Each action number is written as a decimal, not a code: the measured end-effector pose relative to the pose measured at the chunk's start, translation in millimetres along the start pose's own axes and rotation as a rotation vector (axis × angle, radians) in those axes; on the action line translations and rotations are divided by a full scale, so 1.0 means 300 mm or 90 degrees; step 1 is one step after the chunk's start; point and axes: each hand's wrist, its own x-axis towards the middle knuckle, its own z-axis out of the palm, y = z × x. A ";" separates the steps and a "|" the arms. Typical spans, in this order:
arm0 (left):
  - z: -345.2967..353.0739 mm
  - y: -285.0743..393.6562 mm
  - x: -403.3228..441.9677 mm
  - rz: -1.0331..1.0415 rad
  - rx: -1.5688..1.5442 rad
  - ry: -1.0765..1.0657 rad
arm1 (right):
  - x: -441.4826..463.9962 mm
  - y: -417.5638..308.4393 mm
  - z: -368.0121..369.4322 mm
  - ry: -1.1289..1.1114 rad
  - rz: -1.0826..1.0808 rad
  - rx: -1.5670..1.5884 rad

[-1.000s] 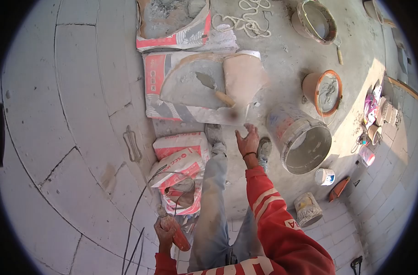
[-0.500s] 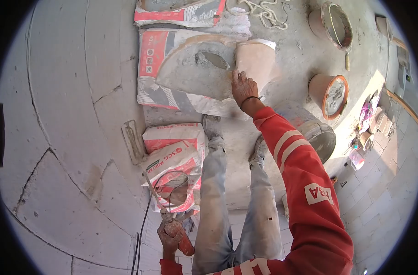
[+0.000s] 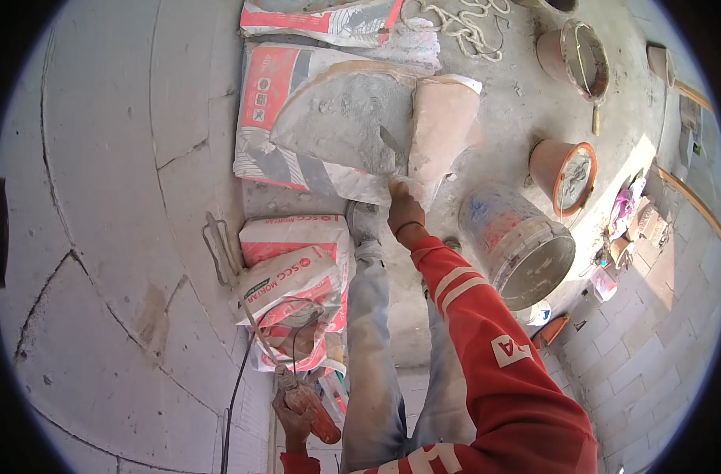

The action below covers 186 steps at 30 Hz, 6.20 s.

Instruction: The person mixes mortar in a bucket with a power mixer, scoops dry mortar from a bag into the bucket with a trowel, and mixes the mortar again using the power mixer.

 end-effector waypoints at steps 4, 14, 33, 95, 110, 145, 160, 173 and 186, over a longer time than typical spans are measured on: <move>0.016 0.026 -0.006 -0.095 -0.075 0.019 | -0.002 0.019 0.078 -0.012 -0.061 0.050; 0.014 0.031 0.027 -0.095 -0.070 -0.018 | 0.052 -0.032 0.201 -0.046 -0.126 0.178; 0.003 0.149 0.038 -0.089 0.015 0.000 | 0.129 -0.011 0.184 -0.046 -0.213 0.260; 0.066 0.107 0.014 0.008 0.031 -0.049 | 0.203 0.032 -0.157 0.203 0.004 0.009; 0.059 -0.047 0.035 -0.051 -0.098 -0.004 | 0.162 -0.033 -0.006 0.020 -0.130 -0.114; 0.002 -0.043 0.055 -0.027 0.023 -0.022 | 0.281 -0.170 0.024 -0.112 -0.291 0.106; 0.094 0.133 -0.005 0.027 -0.065 -0.049 | -0.146 0.239 -0.294 -0.030 -0.305 0.205; 0.131 -0.045 -0.079 0.195 0.231 -0.113 | -1.259 1.099 -0.492 0.096 0.120 0.326; 0.284 -0.012 -0.134 0.111 0.193 -0.172 | -0.642 1.250 -0.432 -0.012 0.192 -0.100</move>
